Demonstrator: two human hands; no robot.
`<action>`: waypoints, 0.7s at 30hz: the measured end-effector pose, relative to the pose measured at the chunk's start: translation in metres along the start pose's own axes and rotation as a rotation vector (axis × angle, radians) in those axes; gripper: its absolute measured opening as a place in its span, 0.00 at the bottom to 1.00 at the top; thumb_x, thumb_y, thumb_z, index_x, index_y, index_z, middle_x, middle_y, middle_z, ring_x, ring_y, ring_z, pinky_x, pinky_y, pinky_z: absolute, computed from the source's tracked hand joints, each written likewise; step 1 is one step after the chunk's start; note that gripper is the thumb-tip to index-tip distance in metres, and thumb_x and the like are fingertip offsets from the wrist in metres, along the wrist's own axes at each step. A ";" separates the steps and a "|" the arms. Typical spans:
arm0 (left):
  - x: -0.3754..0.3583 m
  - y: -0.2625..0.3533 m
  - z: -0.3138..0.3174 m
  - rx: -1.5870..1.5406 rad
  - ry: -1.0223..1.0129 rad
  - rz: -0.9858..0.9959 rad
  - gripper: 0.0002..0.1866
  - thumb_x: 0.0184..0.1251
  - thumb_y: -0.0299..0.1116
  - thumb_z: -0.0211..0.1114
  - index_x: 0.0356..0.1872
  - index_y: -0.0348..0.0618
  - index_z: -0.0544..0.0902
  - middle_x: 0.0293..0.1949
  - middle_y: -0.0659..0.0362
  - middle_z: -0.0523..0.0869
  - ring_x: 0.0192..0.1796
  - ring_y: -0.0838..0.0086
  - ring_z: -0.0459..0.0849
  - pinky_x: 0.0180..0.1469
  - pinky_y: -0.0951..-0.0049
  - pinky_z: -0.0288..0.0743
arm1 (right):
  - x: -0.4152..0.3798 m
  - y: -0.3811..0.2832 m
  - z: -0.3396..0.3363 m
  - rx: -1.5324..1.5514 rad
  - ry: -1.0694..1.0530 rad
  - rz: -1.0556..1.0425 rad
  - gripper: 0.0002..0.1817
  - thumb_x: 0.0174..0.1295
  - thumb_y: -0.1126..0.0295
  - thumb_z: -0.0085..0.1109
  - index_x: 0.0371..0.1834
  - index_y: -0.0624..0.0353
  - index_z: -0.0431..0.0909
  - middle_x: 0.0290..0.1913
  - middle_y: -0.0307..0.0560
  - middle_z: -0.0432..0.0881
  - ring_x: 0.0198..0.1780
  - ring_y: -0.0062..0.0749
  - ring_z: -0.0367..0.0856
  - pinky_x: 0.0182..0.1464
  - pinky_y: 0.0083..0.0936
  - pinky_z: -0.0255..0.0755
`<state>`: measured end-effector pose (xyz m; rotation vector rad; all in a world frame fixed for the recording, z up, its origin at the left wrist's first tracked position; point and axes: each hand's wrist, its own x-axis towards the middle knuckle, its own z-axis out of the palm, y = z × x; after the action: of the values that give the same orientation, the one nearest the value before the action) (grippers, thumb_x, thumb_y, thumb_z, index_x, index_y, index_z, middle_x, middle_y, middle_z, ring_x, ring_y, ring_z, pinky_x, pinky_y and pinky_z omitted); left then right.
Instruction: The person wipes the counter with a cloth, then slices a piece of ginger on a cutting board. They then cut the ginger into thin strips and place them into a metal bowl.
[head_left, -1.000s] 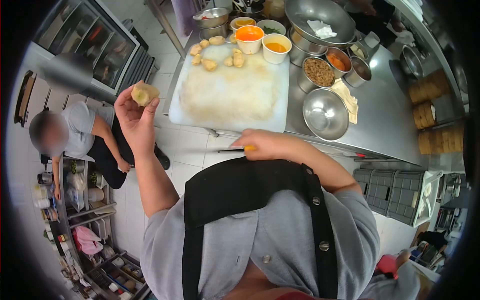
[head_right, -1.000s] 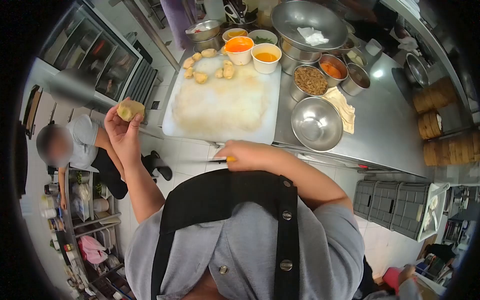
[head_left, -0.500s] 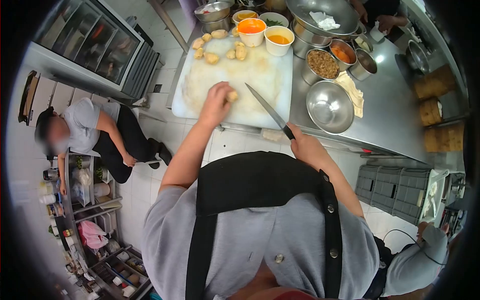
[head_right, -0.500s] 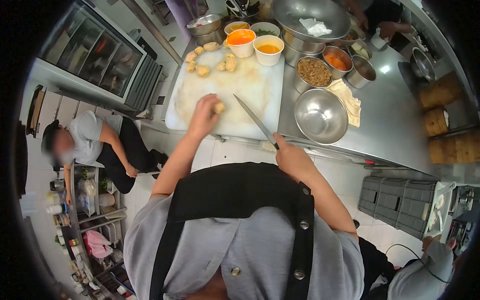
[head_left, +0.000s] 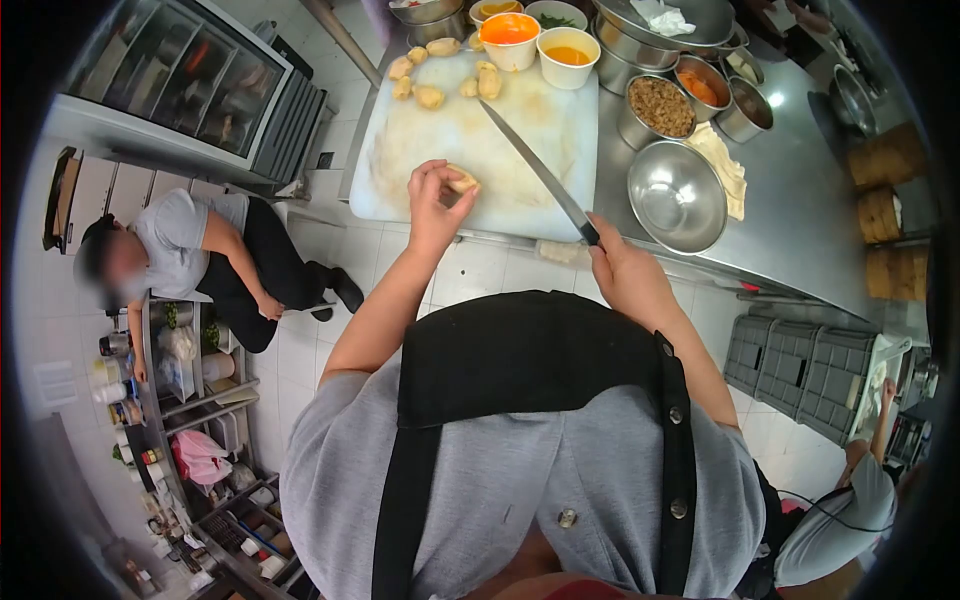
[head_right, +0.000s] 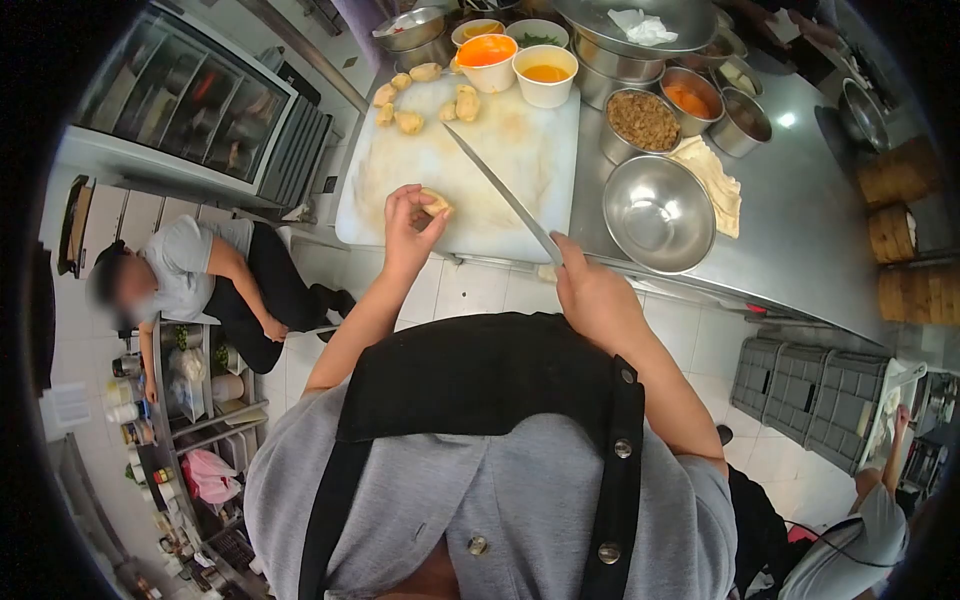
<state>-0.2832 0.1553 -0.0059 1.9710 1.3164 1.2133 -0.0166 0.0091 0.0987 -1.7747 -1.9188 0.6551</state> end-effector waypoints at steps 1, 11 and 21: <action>-0.001 -0.002 -0.001 -0.002 0.025 0.017 0.19 0.53 0.25 0.75 0.44 0.43 0.76 0.57 0.52 0.71 0.53 0.66 0.77 0.45 0.72 0.81 | 0.001 -0.003 -0.002 0.025 0.064 -0.036 0.20 0.65 0.69 0.51 0.61 0.58 0.66 0.30 0.64 0.81 0.33 0.62 0.81 0.37 0.54 0.73; 0.004 -0.008 0.010 -0.207 -0.073 -0.052 0.12 0.62 0.25 0.69 0.43 0.42 0.75 0.59 0.52 0.67 0.59 0.65 0.74 0.54 0.66 0.81 | 0.003 0.006 0.008 -0.055 -0.278 0.214 0.13 0.62 0.76 0.48 0.47 0.72 0.70 0.37 0.67 0.83 0.42 0.60 0.83 0.44 0.49 0.75; 0.019 -0.034 -0.002 0.029 -0.152 -0.023 0.19 0.60 0.30 0.72 0.49 0.37 0.75 0.49 0.53 0.76 0.51 0.65 0.77 0.50 0.64 0.77 | 0.001 0.021 0.033 -0.015 -0.203 0.209 0.12 0.66 0.72 0.42 0.45 0.67 0.73 0.36 0.65 0.83 0.41 0.58 0.84 0.42 0.50 0.76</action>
<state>-0.2982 0.1863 -0.0232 2.0195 1.2836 1.0169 -0.0203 0.0099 0.0603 -2.0029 -1.8836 0.9282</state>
